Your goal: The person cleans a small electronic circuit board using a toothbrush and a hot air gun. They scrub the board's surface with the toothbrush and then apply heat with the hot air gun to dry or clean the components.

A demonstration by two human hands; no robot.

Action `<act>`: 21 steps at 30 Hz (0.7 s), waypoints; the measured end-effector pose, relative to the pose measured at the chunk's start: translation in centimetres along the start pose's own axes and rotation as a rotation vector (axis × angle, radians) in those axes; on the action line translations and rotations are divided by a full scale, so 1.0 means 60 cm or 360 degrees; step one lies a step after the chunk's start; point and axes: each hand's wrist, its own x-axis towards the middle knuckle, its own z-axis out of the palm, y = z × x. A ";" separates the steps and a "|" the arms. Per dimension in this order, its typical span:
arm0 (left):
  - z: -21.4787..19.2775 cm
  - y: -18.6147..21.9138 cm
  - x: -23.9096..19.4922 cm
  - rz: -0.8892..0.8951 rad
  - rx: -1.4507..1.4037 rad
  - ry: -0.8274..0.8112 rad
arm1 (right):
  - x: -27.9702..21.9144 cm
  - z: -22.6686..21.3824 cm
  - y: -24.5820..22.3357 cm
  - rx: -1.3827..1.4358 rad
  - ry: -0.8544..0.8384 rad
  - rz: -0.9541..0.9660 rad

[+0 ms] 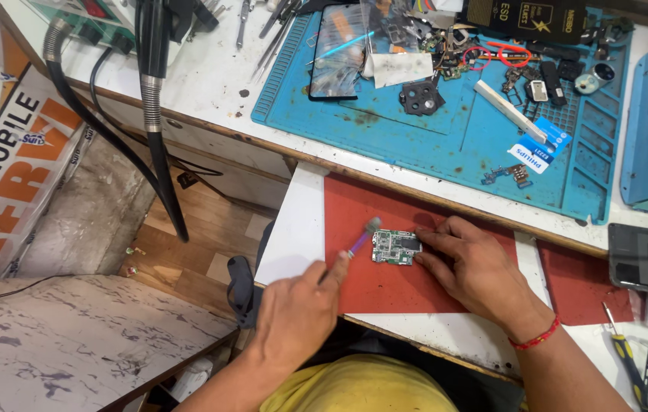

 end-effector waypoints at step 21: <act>0.009 0.007 -0.012 0.0140 -0.0072 0.0239 | -0.001 -0.001 0.002 -0.0013 0.0029 -0.0035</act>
